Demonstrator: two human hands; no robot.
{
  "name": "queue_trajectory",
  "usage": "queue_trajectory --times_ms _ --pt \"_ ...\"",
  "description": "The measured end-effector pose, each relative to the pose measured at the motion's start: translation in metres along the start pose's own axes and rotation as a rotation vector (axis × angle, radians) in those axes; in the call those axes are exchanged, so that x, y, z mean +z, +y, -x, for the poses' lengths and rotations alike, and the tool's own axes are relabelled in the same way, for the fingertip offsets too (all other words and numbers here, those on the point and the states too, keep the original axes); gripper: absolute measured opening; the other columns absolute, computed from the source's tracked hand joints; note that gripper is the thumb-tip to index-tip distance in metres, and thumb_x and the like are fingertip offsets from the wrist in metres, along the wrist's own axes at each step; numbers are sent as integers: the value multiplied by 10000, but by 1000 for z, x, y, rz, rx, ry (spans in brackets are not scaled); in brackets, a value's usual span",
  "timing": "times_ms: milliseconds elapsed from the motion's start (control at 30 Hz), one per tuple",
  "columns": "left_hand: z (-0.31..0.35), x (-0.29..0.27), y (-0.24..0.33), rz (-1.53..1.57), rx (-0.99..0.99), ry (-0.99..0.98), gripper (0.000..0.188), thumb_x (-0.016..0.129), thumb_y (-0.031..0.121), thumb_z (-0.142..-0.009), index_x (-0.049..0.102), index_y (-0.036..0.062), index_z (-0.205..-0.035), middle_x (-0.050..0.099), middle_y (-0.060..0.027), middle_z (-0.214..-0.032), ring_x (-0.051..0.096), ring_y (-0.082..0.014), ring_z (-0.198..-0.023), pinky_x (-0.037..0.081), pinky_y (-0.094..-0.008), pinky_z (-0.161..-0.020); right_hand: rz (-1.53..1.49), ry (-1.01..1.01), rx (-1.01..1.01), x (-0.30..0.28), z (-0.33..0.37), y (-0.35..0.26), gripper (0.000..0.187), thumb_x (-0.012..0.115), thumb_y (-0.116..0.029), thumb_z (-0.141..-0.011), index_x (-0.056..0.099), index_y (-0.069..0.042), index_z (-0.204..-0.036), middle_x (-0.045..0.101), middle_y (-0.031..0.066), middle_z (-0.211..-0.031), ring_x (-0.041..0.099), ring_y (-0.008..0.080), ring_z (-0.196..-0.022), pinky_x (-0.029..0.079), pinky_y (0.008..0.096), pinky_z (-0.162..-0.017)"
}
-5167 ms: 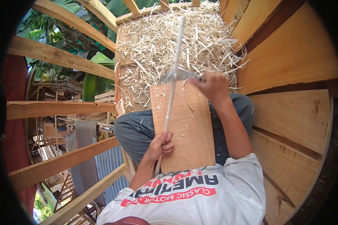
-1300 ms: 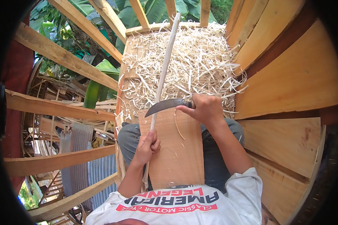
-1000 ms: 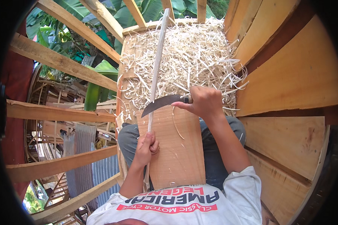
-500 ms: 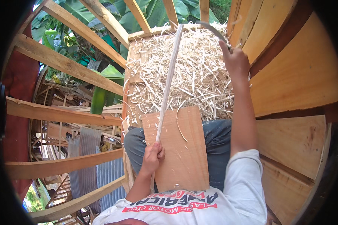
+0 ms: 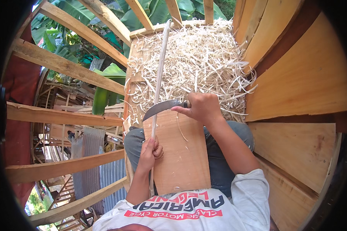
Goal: The person sits on the floor of a wooden structure and uses a curved knife to shave a long, thin wooden stick. They repeatedly scrape the stick against a flat wooden board placed on their lap, producing wood shavings that accumulate on the board.
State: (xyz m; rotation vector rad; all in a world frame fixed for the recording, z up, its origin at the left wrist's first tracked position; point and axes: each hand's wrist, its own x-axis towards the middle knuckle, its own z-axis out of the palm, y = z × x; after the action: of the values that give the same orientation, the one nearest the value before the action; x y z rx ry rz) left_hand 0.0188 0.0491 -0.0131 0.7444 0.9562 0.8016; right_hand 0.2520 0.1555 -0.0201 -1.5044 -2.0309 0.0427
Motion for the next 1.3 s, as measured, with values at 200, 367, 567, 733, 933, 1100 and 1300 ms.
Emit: queue_trajectory --times_ms 200,367,567,733,933,1100,1300 --pt "4 4 -10 -114 -3 17 365 304 385 -1006 334 121 -755 253 50 -532 213 -52 -449 180 -228 -414 117 87 111 0 -8 14 717 565 -777 -655 452 -95 -462 462 47 -410 516 190 -359 406 312 -371" --pt "6 7 -17 -216 46 48 341 320 341 -1011 369 109 -767 274 49 -549 251 -51 -472 210 -223 -423 127 152 222 -1 -13 31 734 543 -789 -663 446 -92 -460 448 53 -398 500 194 -349 384 309 -353" --pt "10 14 -15 -249 14 47 355 321 352 -1008 351 109 -751 248 56 -598 242 -58 -498 198 -228 -446 139 165 254 -4 -16 39 726 539 -773 -689 467 -83 -475 476 72 -424 512 217 -376 410 332 -386" --pt "27 15 -27 -329 23 73 345 329 305 -1010 366 97 -737 311 39 -571 273 -55 -505 240 -224 -454 -1 102 695 -27 -28 85 790 451 -767 -763 597 -15 -571 568 162 -547 602 317 -568 466 422 -521" --pt "37 6 -19 -182 36 91 357 311 336 -1011 348 109 -737 292 44 -564 243 -50 -488 199 -222 -438 -132 125 750 -41 -11 117 733 488 -691 -803 635 13 -656 567 149 -554 589 320 -571 454 418 -559" --pt "19 4 1 -66 4 -12 361 283 363 -1013 321 121 -747 256 55 -544 202 -42 -450 166 -218 -408 -298 114 267 -26 -1 45 615 631 -623 -755 479 -79 -511 427 49 -413 439 182 -373 357 331 -402" --pt "17 17 15 14 -29 -81 365 282 374 -1013 326 119 -754 243 56 -541 207 -40 -449 168 -217 -411 -192 69 -44 -8 -1 0 627 607 -674 -725 470 -106 -498 429 26 -410 484 180 -362 396 316 -389"
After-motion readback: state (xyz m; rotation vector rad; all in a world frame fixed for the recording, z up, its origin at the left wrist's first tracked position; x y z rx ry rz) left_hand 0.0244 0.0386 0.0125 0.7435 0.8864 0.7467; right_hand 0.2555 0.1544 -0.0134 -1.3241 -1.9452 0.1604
